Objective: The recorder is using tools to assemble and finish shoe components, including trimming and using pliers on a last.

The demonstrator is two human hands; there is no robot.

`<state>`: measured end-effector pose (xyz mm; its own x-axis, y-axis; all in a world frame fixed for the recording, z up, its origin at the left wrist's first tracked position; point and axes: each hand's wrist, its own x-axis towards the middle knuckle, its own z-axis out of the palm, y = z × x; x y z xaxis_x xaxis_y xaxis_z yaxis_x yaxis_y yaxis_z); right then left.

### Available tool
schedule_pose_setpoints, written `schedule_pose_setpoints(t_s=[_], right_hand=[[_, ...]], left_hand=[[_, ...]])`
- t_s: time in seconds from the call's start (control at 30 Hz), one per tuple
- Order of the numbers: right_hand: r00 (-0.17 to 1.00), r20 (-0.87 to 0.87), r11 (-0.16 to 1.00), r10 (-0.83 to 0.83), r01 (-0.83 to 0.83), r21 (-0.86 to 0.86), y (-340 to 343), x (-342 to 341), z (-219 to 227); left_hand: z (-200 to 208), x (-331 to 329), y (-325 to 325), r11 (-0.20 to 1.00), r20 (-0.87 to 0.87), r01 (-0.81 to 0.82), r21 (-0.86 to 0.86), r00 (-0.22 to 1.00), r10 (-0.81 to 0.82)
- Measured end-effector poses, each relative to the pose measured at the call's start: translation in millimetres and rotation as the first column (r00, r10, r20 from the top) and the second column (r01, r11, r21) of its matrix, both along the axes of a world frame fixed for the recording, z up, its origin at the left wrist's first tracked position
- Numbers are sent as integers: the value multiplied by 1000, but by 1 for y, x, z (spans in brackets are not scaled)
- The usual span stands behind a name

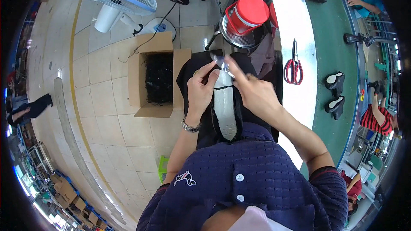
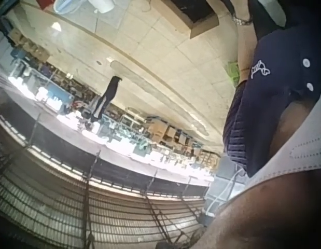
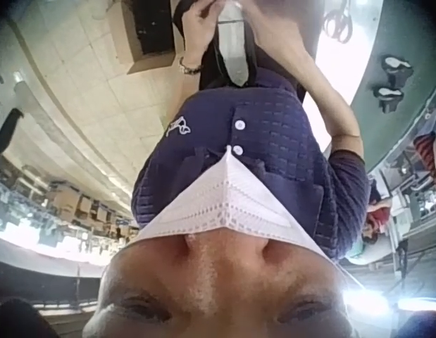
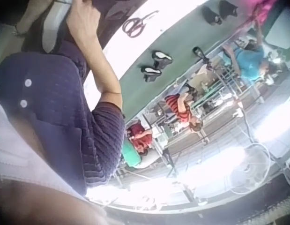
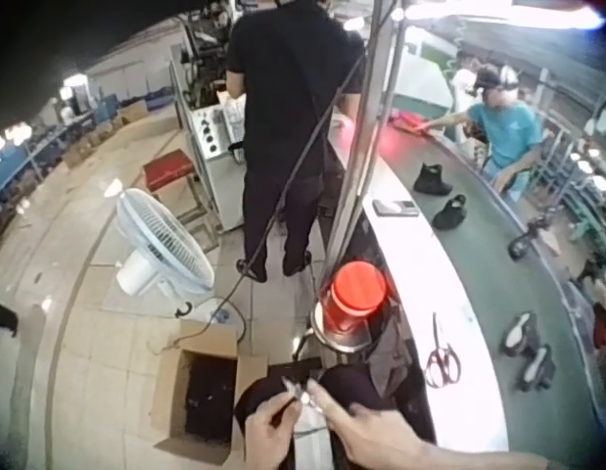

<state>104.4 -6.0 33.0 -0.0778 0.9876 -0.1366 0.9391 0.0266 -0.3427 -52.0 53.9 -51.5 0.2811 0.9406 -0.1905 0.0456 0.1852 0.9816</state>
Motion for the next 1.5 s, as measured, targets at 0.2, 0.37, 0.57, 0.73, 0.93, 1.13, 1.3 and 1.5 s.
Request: schedule_pose_setpoints(t_s=[0.2,0.37,0.57,0.73,0.93,1.13,1.3,1.5], right_hand=[[983,-180,990,38,-13,140,7,3,28],[999,-39,1000,9,-10,-23,2,3,-8],[832,-467,936,-300,351,22,-49,36,-11],[583,-86,587,-808,809,-37,-124,121,-70],[483,308,512,-820,859,14,-181,189,-125],[709,24,697,-704,685,211,-107,196,-126],[614,-102,619,-783,751,-230,-87,228,-132],[175,-695,705,-697,342,-622,-119,134,-51]], left_hand=[[-8,-12,-2,1000,-57,21,-10,998,-22],[-5,-9,5,997,65,57,-53,996,-54],[9,-2,14,990,207,30,-141,978,0],[3,5,18,991,39,113,-68,993,-111],[6,10,8,978,-227,51,200,974,-4],[2,8,-1,994,-80,-8,106,997,17],[7,-5,-37,984,179,-18,-175,983,50],[6,-17,-88,991,-314,-88,99,942,115]])
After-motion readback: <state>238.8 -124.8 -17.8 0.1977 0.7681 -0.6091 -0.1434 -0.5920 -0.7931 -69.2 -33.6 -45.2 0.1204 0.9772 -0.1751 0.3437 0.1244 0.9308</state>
